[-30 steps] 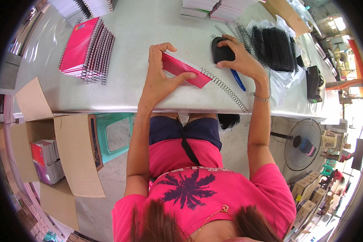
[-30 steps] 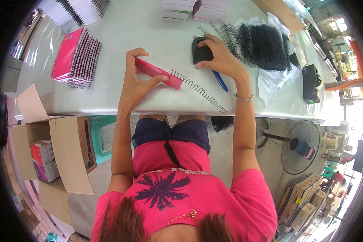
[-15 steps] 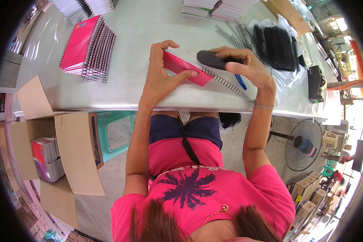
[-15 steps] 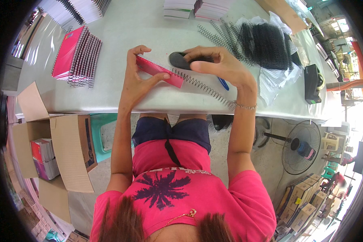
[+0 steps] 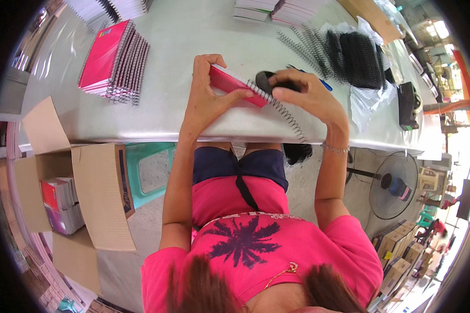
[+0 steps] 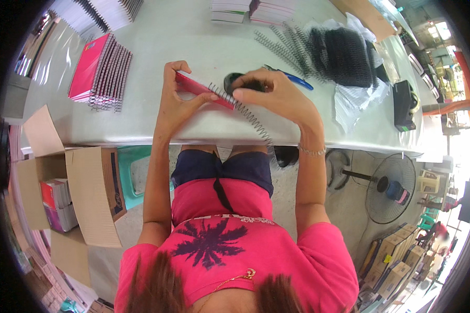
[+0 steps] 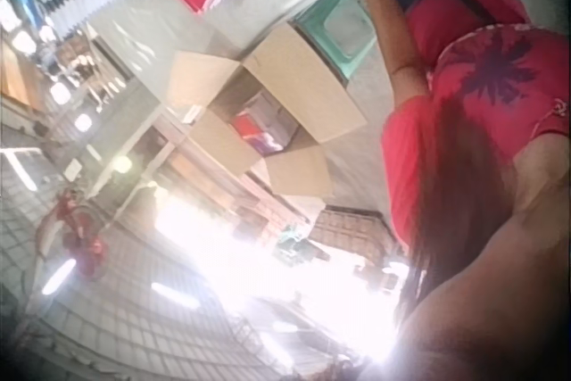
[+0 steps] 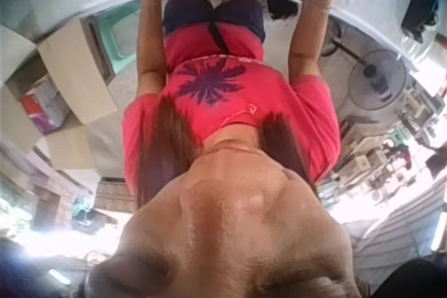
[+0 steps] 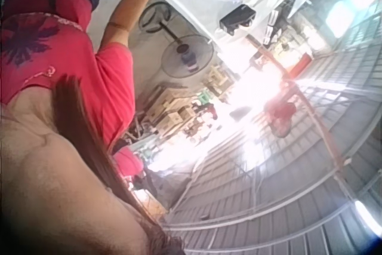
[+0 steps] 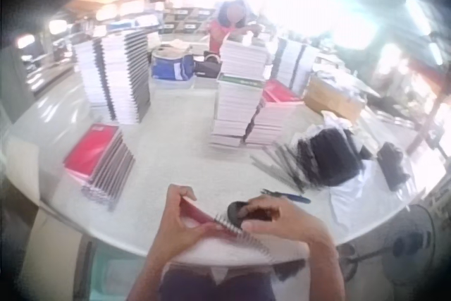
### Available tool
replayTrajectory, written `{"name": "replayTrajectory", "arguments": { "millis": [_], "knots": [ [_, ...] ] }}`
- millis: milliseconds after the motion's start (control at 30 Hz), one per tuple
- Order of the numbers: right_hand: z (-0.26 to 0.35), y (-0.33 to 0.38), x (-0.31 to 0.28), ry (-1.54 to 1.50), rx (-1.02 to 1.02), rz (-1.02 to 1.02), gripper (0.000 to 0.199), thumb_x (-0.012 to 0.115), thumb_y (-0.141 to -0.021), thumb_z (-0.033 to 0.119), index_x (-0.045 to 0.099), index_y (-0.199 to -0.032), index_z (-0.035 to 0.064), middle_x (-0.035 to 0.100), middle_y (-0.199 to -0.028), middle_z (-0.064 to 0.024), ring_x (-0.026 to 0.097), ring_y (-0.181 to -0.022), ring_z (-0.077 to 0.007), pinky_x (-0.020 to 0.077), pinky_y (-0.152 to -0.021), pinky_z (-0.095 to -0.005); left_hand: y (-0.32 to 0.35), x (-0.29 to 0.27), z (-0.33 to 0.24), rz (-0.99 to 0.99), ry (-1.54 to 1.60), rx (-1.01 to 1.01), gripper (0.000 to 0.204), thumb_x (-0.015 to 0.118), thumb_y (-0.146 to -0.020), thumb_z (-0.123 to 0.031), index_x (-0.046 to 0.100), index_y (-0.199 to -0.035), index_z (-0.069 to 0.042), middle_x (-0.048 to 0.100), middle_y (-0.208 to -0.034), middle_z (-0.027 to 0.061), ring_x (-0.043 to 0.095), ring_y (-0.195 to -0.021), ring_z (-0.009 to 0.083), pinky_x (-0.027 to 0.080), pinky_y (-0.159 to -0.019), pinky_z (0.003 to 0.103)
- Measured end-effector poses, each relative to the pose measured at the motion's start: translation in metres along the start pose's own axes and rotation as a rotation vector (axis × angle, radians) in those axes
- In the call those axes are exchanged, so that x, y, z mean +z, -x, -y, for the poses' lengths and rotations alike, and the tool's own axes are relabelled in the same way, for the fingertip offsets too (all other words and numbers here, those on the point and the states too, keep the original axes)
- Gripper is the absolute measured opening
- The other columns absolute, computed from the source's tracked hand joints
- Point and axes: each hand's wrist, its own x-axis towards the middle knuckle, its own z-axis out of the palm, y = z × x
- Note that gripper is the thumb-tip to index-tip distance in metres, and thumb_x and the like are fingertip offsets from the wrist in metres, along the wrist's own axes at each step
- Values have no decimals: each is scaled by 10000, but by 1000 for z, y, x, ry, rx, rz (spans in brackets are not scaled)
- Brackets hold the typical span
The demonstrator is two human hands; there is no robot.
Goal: The person assembles spiral notebooks by threading a plastic coil through the pre-punched holes of a paper stack, using a handheld tool to crimp the ends of the coil, and placing the finished notebook onto a stack.
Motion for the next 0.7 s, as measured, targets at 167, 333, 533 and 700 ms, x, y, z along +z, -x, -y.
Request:
{"name": "replayTrajectory", "arguments": {
  "millis": [167, 333, 533, 700],
  "knots": [
    [-16, -8, 8, 84, -52, -57, 387, 685, -933, 282, 675, -1168, -25, 655, -1101, -69, 602, -1016, -144, 463, -916, -277, 5, 1, 4, 25, 48, -33, 725, 940, -602, -235, 466, -1125, -68, 439, -1067, 56, 473, -978, 200, 432, -863, 330],
    [-13, 4, 8, -47, -45, 148, 483, 662, -952, 332, 597, -1292, -4, 615, -1213, -92, 555, -1097, -153, 433, -958, -271, 4, -2, -2, 88, 329, -184, 853, 955, -590, -257, 428, -1238, -81, 459, -1184, 63, 485, -1070, 208, 434, -919, 345],
    [-40, -1, -14, -537, -99, 251, 562, 705, -911, 366, 584, -1296, -25, 585, -1272, -124, 540, -1132, -197, 416, -995, -302, 3, 2, -1, 77, 163, -76, 1051, 976, -552, -281, 325, -1355, -92, 406, -1313, 73, 450, -1154, 235, 418, -979, 354],
    [0, 1, -3, -55, -125, 97, 527, 808, -795, 411, 707, -1079, -21, 610, -1220, -141, 595, -1080, -212, 467, -934, -338, 4, -1, 3, 91, 160, -89, 1073, 973, -558, -294, 305, -1371, -83, 396, -1329, 72, 428, -1200, 247, 413, -1003, 373]
  ]
}}
